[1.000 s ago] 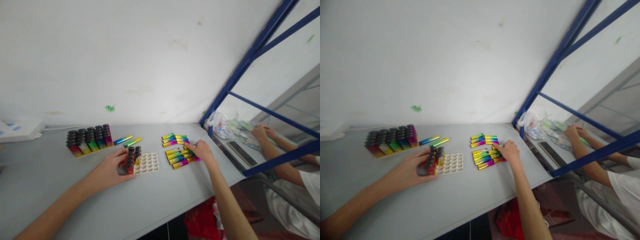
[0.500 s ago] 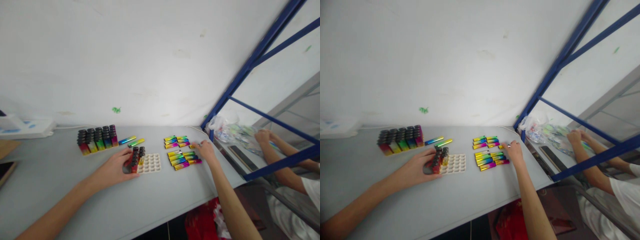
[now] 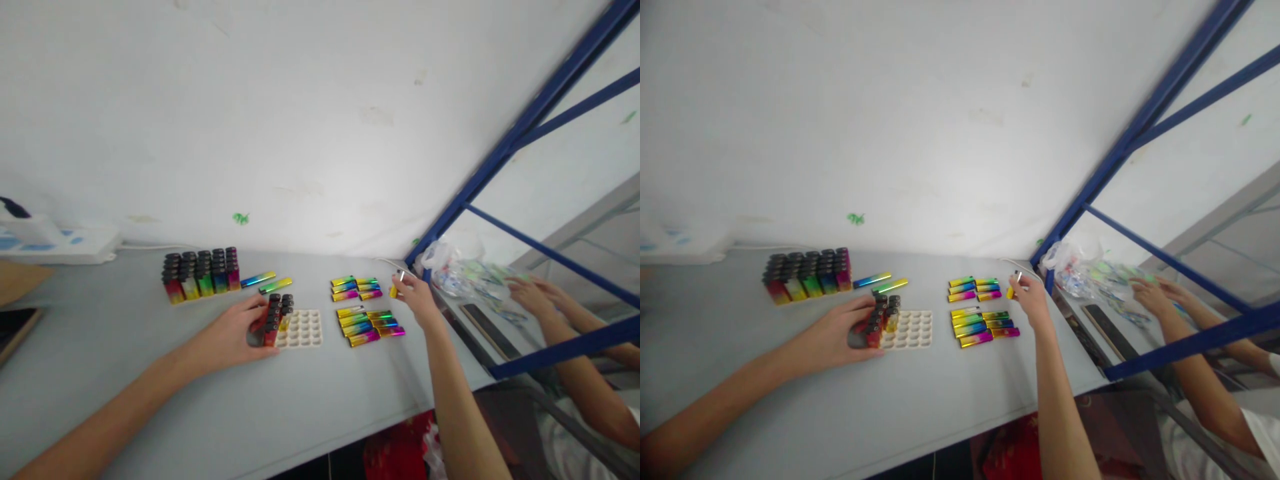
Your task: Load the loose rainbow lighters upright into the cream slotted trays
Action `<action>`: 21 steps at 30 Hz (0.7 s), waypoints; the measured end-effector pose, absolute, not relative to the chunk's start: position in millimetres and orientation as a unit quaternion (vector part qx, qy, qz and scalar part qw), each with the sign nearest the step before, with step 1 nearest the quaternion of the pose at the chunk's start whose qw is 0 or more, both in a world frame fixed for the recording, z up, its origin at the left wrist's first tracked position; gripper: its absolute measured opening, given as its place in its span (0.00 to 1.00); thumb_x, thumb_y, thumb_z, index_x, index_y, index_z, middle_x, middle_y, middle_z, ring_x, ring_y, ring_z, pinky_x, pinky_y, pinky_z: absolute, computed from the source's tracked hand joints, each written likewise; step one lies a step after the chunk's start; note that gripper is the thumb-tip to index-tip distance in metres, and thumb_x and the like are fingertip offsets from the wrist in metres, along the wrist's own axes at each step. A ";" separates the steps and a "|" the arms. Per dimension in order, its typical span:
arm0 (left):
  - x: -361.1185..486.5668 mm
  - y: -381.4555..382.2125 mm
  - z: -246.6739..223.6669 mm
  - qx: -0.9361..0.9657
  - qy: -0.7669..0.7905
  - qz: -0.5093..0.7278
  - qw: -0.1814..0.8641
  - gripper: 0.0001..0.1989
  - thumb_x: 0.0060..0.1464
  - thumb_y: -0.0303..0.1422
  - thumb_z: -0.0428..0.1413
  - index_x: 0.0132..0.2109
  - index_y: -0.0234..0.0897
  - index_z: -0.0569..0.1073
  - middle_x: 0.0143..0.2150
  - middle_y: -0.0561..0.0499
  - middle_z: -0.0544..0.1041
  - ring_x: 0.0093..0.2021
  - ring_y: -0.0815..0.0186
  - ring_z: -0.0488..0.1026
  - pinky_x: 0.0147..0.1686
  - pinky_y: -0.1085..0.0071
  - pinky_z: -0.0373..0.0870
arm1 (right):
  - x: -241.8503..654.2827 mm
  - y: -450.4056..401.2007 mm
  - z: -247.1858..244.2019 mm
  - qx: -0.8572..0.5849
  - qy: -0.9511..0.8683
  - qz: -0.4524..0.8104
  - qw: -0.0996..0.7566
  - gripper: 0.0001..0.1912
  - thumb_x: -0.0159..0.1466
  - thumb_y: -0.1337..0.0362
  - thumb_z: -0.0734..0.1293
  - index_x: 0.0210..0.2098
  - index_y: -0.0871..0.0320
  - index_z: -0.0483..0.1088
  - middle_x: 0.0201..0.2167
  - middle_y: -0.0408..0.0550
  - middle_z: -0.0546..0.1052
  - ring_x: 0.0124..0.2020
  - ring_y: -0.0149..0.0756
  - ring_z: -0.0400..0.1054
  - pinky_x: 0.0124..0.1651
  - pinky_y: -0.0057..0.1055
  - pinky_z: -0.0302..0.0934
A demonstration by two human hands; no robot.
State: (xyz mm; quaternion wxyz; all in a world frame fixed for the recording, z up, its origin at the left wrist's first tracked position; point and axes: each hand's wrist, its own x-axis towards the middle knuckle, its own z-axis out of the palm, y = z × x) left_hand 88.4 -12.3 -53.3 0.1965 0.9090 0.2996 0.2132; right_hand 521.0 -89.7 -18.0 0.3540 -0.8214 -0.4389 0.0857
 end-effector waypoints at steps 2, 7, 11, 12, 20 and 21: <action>88.1 -12.1 -54.2 0.910 0.292 0.216 0.200 0.19 0.47 0.48 0.69 0.40 0.40 0.80 0.49 0.41 0.81 0.51 0.48 0.80 0.55 0.58 0.79 | 489.0 -83.8 -12.8 -0.733 -0.484 0.184 0.441 0.26 0.67 0.40 0.65 0.45 0.57 0.74 0.43 0.54 0.81 0.44 0.44 0.79 0.40 0.34 0.74; 87.2 -13.3 -50.8 0.912 0.287 0.218 0.198 0.18 0.49 0.47 0.69 0.38 0.39 0.79 0.50 0.41 0.81 0.51 0.49 0.79 0.53 0.59 0.80 | 403.4 -57.2 -2.8 -0.506 -0.542 0.449 0.498 0.28 0.63 0.39 0.71 0.50 0.52 0.66 0.34 0.42 0.74 0.31 0.32 0.69 0.29 0.27 0.65; 87.7 -16.2 -43.7 0.911 0.298 0.201 0.201 0.17 0.52 0.45 0.69 0.39 0.37 0.78 0.51 0.40 0.80 0.51 0.49 0.79 0.52 0.59 0.80 | 362.5 -31.1 -11.3 -0.503 -0.553 0.431 0.505 0.27 0.64 0.35 0.68 0.39 0.52 0.64 0.22 0.32 0.59 0.20 0.27 0.49 0.22 0.24 0.49; 87.8 -16.7 -42.5 0.910 0.304 0.197 0.202 0.17 0.52 0.44 0.69 0.39 0.37 0.78 0.50 0.40 0.80 0.51 0.49 0.79 0.51 0.59 0.80 | 356.2 -26.8 -15.7 -0.525 -0.558 0.392 0.509 0.27 0.65 0.34 0.66 0.34 0.52 0.62 0.22 0.32 0.58 0.20 0.27 0.49 0.23 0.25 0.48; 85.4 -17.1 -47.2 0.912 0.307 0.188 0.197 0.17 0.55 0.44 0.67 0.46 0.37 0.80 0.53 0.41 0.80 0.55 0.50 0.78 0.56 0.59 0.77 | 333.0 -34.3 -39.9 -0.623 -0.557 0.195 0.513 0.25 0.67 0.45 0.61 0.21 0.52 0.53 0.18 0.36 0.54 0.24 0.30 0.50 0.29 0.31 0.44; 85.3 -16.7 -48.1 0.913 0.303 0.188 0.198 0.18 0.55 0.45 0.67 0.47 0.38 0.80 0.54 0.41 0.80 0.55 0.50 0.78 0.57 0.59 0.77 | 332.3 -36.6 -40.4 -0.627 -0.556 0.191 0.511 0.23 0.66 0.48 0.61 0.21 0.52 0.53 0.18 0.36 0.54 0.24 0.30 0.50 0.29 0.31 0.44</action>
